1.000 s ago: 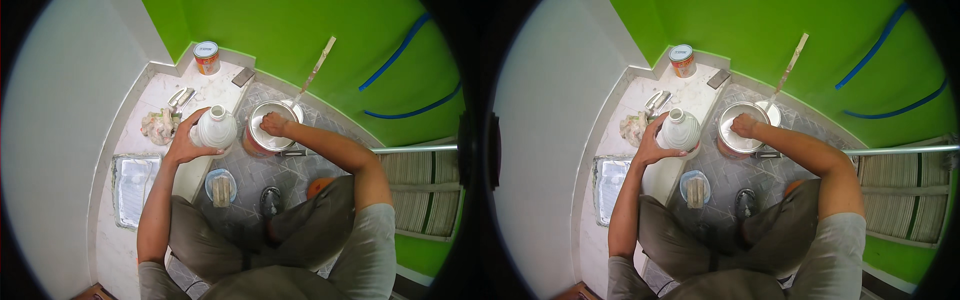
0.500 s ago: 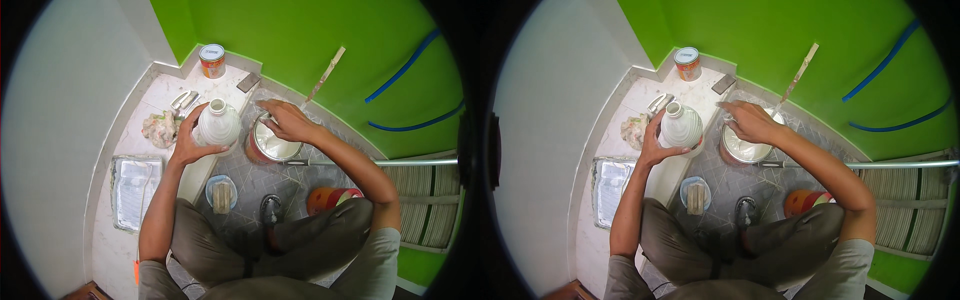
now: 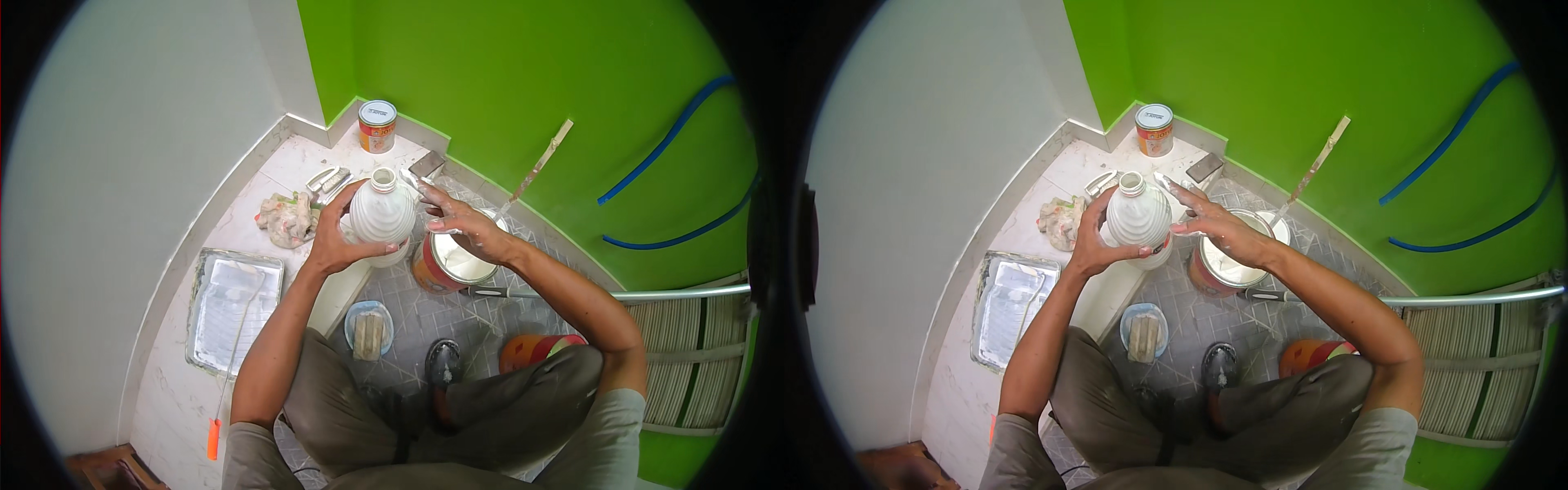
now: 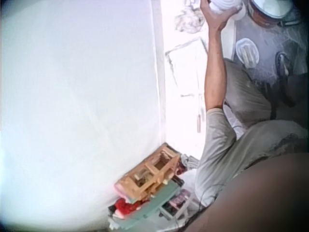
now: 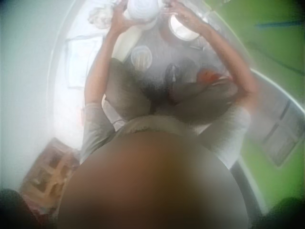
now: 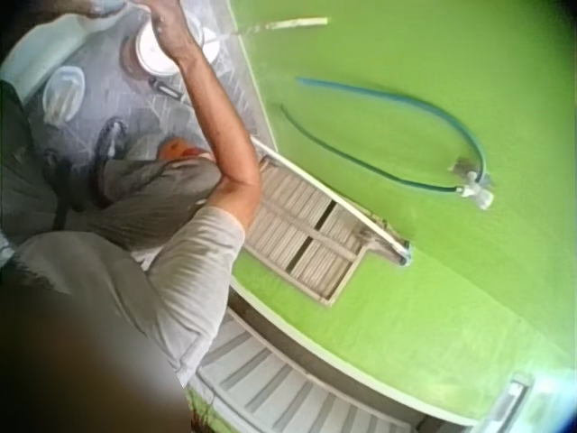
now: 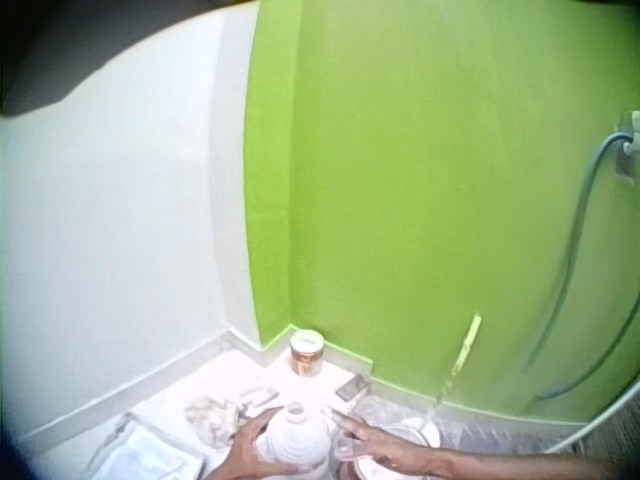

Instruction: The person adds a white liquid from a bottle into a bucket of white paint and stirs it with a stick.

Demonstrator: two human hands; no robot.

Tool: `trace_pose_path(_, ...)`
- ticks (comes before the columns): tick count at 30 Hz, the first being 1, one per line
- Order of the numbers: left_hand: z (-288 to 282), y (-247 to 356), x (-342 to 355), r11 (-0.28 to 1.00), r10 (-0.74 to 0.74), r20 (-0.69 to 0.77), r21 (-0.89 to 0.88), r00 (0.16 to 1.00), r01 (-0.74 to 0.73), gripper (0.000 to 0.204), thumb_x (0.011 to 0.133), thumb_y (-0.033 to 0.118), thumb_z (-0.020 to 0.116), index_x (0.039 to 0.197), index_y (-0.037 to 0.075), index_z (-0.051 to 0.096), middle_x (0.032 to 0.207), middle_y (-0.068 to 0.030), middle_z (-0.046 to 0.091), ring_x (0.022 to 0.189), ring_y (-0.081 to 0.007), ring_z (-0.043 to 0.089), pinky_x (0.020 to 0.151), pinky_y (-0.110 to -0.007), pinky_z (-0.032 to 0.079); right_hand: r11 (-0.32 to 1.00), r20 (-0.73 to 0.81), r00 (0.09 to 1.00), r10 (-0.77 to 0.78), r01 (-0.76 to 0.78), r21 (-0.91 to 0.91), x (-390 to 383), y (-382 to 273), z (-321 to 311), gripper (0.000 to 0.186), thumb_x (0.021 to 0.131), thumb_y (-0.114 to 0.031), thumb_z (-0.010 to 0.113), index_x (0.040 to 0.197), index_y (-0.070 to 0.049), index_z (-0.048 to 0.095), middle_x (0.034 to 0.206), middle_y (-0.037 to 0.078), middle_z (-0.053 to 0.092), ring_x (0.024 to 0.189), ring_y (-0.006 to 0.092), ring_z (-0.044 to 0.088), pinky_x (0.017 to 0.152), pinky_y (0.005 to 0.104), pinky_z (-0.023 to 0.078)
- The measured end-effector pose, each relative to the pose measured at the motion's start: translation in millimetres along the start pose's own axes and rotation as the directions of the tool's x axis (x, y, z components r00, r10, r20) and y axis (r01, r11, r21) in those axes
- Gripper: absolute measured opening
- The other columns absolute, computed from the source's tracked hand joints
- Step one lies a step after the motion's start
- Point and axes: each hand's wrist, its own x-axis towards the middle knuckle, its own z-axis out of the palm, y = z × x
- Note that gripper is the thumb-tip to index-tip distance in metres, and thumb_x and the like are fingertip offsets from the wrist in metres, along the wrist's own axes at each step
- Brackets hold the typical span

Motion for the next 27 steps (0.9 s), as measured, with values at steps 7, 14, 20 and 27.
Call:
trace_pose_path(7, -0.7, 4.2, -2.4, 0.992, 0.003, -0.003, -0.129, 1.0, -0.003, 0.099, 0.062, 0.025, 0.102, 0.147, 0.001, 0.057, 0.136, -0.0117, 0.069, 0.125, -0.0233, 0.066, 0.114, -0.04, 0.049, 0.949, 0.008, 0.999, -0.05, 0.045, 0.312, 4.9, -1.9, 8.5, 0.09, 0.103, -0.041, 0.061, 0.173, -0.004, 0.018, 0.18, 0.014, 0.014, 0.167, 0.0262, 0.01, 0.134, 0.0451, 0.006)
trace_pose_path(14, 0.7, 7.5, -1.0, 0.991, -0.004, 0.01, -0.135, 1.0, 0.005, 0.097, 0.062, 0.025, 0.102, 0.145, 0.001, 0.059, 0.134, -0.0118, 0.07, 0.125, -0.0232, 0.067, 0.114, -0.04, 0.049, 0.954, 0.006, 0.997, -0.072, 0.068, 0.291, 4.1, -2.4, 10.4, 0.09, 0.105, -0.044, 0.06, 0.172, -0.001, 0.018, 0.18, 0.014, 0.017, 0.166, 0.0267, 0.01, 0.134, 0.0446, 0.006)
trace_pose_path(20, 7.4, 10.9, 2.2, 0.993, -0.03, -0.069, -0.113, 0.997, 0.022, 0.093, 0.064, 0.029, 0.102, 0.142, 0.0, 0.061, 0.13, -0.0122, 0.072, 0.12, -0.0241, 0.07, 0.111, -0.04, 0.052, 0.946, 0.046, 0.996, -0.071, 0.052, 0.319, 0.0, 3.0, -11.0, 0.078, 0.104, -0.041, 0.06, 0.167, -0.001, 0.036, 0.18, 0.019, 0.013, 0.168, 0.0285, -0.005, 0.133, 0.0477, -0.003)
trace_pose_path(27, -0.7, 2.5, 5.0, 0.996, -0.029, -0.096, 0.086, 0.995, 0.037, 0.094, 0.064, 0.035, 0.102, 0.141, 0.0, 0.062, 0.128, -0.0158, 0.074, 0.119, -0.0259, 0.072, 0.109, -0.041, 0.054, 0.945, -0.041, 0.983, -0.177, 0.181, 0.272, -2.6, -3.1, -20.0, 0.076, 0.103, -0.042, 0.064, 0.165, -0.005, 0.042, 0.18, 0.025, 0.009, 0.167, 0.0322, -0.011, 0.131, 0.0489, -0.007)
